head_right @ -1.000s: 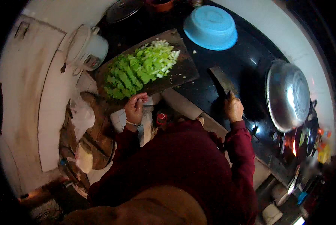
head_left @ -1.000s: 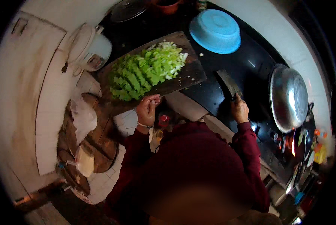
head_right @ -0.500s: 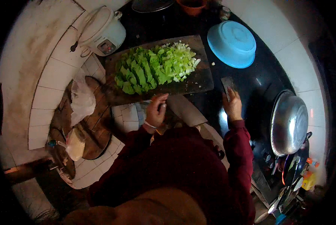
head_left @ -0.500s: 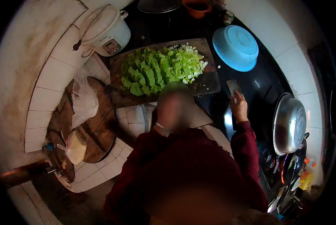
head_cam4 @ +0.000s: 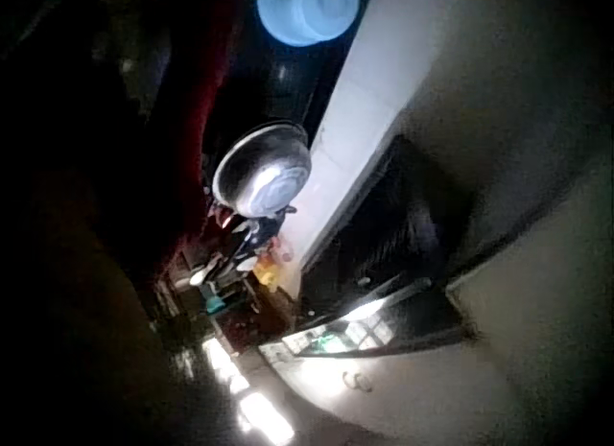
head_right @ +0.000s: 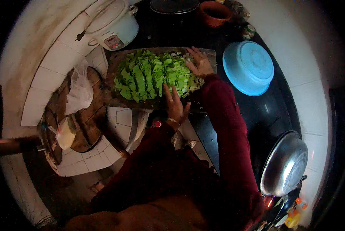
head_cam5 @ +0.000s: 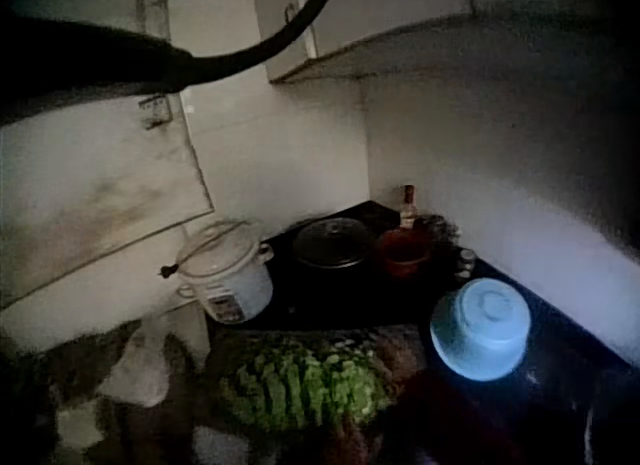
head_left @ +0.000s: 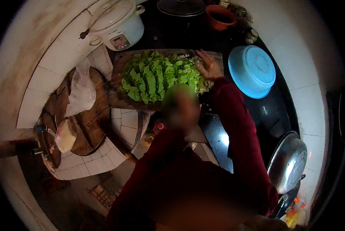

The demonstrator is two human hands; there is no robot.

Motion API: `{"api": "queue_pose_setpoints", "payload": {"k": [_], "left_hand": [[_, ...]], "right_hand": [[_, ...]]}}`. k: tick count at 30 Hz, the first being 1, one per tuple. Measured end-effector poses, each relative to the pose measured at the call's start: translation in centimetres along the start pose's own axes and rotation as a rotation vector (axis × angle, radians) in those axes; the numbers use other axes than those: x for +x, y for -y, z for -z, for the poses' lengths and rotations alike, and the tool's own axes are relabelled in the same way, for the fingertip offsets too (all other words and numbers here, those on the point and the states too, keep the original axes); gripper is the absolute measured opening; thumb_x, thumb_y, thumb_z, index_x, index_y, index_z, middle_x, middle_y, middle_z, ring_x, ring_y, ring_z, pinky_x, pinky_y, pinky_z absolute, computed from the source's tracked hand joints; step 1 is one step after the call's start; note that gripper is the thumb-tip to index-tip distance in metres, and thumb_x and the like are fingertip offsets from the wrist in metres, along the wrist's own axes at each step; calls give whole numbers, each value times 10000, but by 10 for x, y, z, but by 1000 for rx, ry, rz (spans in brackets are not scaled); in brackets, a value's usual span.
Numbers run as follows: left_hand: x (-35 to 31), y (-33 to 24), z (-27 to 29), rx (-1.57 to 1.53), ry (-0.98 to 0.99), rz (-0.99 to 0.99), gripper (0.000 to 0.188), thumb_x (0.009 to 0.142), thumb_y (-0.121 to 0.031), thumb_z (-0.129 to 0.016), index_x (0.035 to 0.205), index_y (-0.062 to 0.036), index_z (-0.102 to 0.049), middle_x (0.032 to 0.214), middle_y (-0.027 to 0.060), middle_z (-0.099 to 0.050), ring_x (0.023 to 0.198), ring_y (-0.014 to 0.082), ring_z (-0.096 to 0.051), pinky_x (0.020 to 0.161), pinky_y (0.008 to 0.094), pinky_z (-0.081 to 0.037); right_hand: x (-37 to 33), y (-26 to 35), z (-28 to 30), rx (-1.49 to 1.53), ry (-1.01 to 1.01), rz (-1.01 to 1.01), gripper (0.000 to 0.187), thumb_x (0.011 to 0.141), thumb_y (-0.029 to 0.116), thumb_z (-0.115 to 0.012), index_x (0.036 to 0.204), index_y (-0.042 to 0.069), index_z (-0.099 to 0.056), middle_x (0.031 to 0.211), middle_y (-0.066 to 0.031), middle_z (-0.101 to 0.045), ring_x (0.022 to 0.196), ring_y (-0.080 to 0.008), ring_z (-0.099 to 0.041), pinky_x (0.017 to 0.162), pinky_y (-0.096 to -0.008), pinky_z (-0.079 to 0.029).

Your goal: The person adds chopped leafy greens from a cutting board into a hot wok and stirs the mixture with a spatula.

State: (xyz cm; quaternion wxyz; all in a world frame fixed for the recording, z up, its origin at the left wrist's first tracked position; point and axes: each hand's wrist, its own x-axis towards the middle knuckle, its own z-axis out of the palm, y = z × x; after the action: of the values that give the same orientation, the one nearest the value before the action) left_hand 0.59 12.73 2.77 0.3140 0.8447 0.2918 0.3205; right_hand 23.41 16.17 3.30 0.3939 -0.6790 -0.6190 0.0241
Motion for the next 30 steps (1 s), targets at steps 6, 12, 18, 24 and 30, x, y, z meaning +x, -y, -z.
{"api": "queue_pose_setpoints", "payload": {"k": [6, 12, 18, 24, 30], "left_hand": [[-2, 36, -54, 318, -5, 284, 974, 768, -469, -579, 1365, 70, -29, 1401, 317, 62, 1298, 479, -15, 1049, 485, -109], [45, -39, -27, 171, 43, 324, 1054, 651, -96, -729, 1344, 88, 43, 1373, 344, 13, 1283, 492, -47, 1048, 482, -129], [29, 41, -97, 420, -248, 164, 945, 717, -49, -625, 1369, 37, 55, 1411, 277, 28, 1318, 413, -37, 1062, 452, -111], [42, 1, -56, -16, -145, 165, 791, 830, -260, -519, 1381, 20, -24, 1413, 252, -62, 1313, 371, -112, 1055, 436, -144], [53, -21, -54, -379, -358, 129, 731, 903, -482, -316, 1377, 28, -93, 1390, 249, -176, 1287, 375, -212, 1037, 443, -189]], "right_hand": [[17, -5, -15, -101, 301, -8, 442, 862, 422, -468, 1200, 144, -533, 1268, -141, -476, 1214, -275, -408, 1046, -506, -174], [-12, -8, -17, 131, 110, -69, 456, 841, 451, -489, 1075, 80, -611, 1146, -125, -571, 1144, -286, -468, 1039, -478, -205], [-26, 28, -18, 283, -37, -254, 419, 823, 385, -544, 1061, 45, -606, 1111, -157, -581, 1069, -306, -522, 925, -376, -378], [-34, 36, -23, 515, -209, -334, 316, 778, 203, -636, 1024, 7, -608, 1070, -152, -592, 987, -256, -569, 846, -311, -431], [-49, 38, -36, 784, -334, -353, 267, 764, 102, -661, 1009, 8, -613, 1052, -108, -599, 952, -173, -556, 836, -295, -433]]}}
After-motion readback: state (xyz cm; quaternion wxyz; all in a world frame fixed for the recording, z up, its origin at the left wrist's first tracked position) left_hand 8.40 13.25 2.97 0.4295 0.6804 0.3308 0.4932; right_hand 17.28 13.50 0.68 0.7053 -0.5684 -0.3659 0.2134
